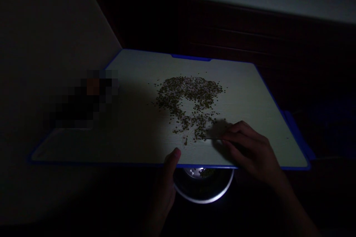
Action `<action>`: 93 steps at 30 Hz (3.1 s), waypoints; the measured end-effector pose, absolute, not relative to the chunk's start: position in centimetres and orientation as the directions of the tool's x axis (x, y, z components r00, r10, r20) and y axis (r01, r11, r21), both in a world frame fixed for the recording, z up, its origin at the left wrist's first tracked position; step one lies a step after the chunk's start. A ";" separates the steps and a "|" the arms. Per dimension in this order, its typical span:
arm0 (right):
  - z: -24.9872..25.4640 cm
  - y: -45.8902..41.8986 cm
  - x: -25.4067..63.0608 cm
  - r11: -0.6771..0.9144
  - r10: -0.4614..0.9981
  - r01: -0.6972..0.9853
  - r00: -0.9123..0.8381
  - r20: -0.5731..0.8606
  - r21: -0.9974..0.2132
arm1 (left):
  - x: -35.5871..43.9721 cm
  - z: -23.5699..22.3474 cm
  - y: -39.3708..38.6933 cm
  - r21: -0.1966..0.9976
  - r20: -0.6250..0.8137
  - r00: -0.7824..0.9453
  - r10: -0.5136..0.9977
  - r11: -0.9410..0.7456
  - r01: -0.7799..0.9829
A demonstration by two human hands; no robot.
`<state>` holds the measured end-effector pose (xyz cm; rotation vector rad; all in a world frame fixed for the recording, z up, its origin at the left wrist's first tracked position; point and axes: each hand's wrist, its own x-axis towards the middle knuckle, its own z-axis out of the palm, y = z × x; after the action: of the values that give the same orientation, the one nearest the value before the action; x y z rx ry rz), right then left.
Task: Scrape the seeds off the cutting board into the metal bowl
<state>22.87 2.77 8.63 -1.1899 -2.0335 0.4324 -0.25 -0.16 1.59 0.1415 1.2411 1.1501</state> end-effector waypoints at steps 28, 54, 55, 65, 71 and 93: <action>9.2 1.9 23.2 0.611 0.782 0.416 -0.451 0.430 -0.674 | 0.1 2.9 0.0 0.675 -0.673 -0.198 0.712 0.483 -0.558; 8.8 1.6 23.2 0.592 0.804 0.470 -0.402 0.438 -0.655 | 0.1 2.5 -0.2 0.685 -0.662 -0.210 0.720 0.465 -0.561; 8.8 1.6 23.2 0.594 0.802 0.469 -0.406 0.438 -0.653 | 0.2 2.4 -0.1 0.674 -0.671 -0.198 0.714 0.477 -0.564; 9.0 1.7 23.2 0.632 0.754 0.374 -0.501 0.425 -0.679 | 0.4 3.0 0.0 0.707 -0.641 -0.236 0.730 0.443 -0.551; 8.9 1.6 23.4 0.627 0.759 0.384 -0.495 0.423 -0.678 | 0.2 2.6 0.0 0.709 -0.645 -0.217 0.733 0.466 -0.529; 8.7 2.5 23.3 0.481 0.867 0.623 -0.236 0.438 -0.617 | 0.1 1.8 -0.2 0.672 -0.667 -0.183 0.723 0.476 -0.568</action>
<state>23.33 2.50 8.74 -1.2330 -1.9616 0.4055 0.06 -0.16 1.76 0.1533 1.3204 1.1592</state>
